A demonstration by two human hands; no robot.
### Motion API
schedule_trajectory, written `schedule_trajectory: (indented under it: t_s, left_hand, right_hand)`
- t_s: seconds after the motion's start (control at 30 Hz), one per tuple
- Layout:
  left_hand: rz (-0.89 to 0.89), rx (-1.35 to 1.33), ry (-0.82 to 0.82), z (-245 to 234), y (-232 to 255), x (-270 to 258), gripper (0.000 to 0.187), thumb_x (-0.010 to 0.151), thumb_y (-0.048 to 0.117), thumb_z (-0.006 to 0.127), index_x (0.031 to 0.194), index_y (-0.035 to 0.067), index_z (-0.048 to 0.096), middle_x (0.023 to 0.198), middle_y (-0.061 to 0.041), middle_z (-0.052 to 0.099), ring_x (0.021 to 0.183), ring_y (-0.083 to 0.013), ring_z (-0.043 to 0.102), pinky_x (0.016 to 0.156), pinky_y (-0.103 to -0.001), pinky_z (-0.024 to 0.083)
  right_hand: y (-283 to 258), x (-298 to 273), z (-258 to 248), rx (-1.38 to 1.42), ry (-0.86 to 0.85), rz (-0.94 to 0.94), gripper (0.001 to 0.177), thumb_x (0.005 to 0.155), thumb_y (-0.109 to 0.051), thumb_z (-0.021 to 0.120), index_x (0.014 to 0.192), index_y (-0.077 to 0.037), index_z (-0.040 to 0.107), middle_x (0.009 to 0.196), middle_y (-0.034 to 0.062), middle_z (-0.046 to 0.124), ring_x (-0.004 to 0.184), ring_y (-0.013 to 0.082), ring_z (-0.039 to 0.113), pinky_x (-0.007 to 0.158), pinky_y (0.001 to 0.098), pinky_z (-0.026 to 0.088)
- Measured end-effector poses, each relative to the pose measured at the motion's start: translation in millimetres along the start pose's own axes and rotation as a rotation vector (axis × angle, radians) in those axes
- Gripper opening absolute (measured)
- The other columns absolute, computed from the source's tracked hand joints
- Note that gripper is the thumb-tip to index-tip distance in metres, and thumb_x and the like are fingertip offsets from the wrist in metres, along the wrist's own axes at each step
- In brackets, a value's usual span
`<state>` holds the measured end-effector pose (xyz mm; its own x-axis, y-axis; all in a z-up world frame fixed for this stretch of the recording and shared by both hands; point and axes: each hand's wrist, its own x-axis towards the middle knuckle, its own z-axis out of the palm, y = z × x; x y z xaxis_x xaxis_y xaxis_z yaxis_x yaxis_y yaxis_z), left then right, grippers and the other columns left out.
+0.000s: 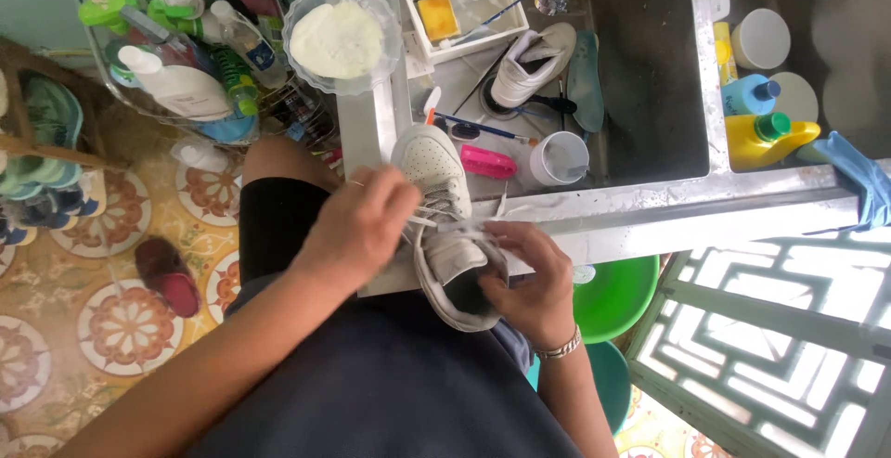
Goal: Scrubbing, rinsing, and drying a white sneaker at a utility sink.
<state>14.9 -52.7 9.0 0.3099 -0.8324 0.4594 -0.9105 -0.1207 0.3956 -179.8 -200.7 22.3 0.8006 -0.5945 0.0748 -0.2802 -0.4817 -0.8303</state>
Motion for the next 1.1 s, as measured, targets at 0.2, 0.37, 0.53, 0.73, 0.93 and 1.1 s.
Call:
schedule_trajectory:
  t_s: [0.2, 0.37, 0.53, 0.73, 0.93, 1.1]
  left_hand:
    - [-1.041, -1.096, -0.025, 7, 9, 9, 0.016, 0.102, 0.004, 0.063, 0.104, 0.010, 0.048, 0.081, -0.019, 0.068, 0.071, -0.0295, 0.069, 0.064, -0.037, 0.052]
    - [-0.899, -0.988, -0.116, 0, -19, -11, 0.026, 0.086, -0.004, 0.065, 0.107, 0.009, 0.057, 0.091, -0.012, 0.070, 0.069, -0.0203, 0.060, 0.061, -0.032, 0.046]
    - [0.110, -0.009, 0.007, -40, -51, -16, 0.035, 0.085, -0.006, 0.067, 0.115, 0.011, 0.062, 0.093, -0.012, 0.062, 0.082, -0.0303, 0.067, 0.072, -0.037, 0.053]
    - [-1.108, -1.236, 0.305, -49, -54, -5, 0.007, 0.098, 0.017, 0.059, 0.099, 0.012, 0.064, 0.071, -0.001, 0.060, 0.065, -0.0167, 0.067, 0.060, -0.035, 0.056]
    - [-0.771, -0.329, 0.150, -57, -90, -34, 0.030, 0.094, 0.035, 0.078, 0.088, 0.007, 0.067, 0.076, -0.003, 0.069, 0.067, -0.0191, 0.065, 0.062, -0.033, 0.050]
    - [-0.794, -0.113, -0.348, -83, -94, -26, 0.023, 0.077, 0.022, 0.085, 0.089, 0.009, 0.071, 0.076, -0.008, 0.069, 0.073, -0.0265, 0.071, 0.070, -0.041, 0.056]
  right_hand:
    - [0, -8, 17, 0.071, 0.202, 0.027, 0.043, 0.072, 0.005, 0.071, 0.114, -0.002, 0.069, 0.113, 0.0094, 0.074, 0.105, 0.0200, 0.075, 0.094, 0.0350, 0.064]
    - [1, -13, 21, 0.092, 0.300, 0.067, 0.046, 0.073, 0.004, 0.072, 0.118, -0.003, 0.067, 0.115, 0.0089, 0.071, 0.109, 0.0193, 0.073, 0.089, 0.0341, 0.064]
    - [6, -14, 26, 0.120, 0.355, 0.044, 0.050, 0.071, 0.005, 0.068, 0.120, -0.003, 0.065, 0.120, 0.0094, 0.067, 0.111, 0.0191, 0.071, 0.089, 0.0335, 0.064]
    - [-5, -13, 34, 0.121, 0.275, 0.053, 0.045, 0.072, 0.005, 0.065, 0.116, -0.002, 0.068, 0.116, 0.0093, 0.070, 0.105, 0.0182, 0.073, 0.080, 0.0303, 0.064]
    - [-10, -14, 38, 0.069, 0.274, 0.083, 0.050, 0.072, 0.004, 0.066, 0.121, -0.004, 0.069, 0.114, 0.0085, 0.071, 0.094, 0.0171, 0.071, 0.067, 0.0273, 0.061]
    - [-17, -7, 27, 0.031, 0.141, 0.013, 0.063, 0.069, 0.000, 0.060, 0.131, -0.003, 0.067, 0.118, 0.0123, 0.064, 0.101, 0.0208, 0.068, 0.080, 0.0303, 0.059]
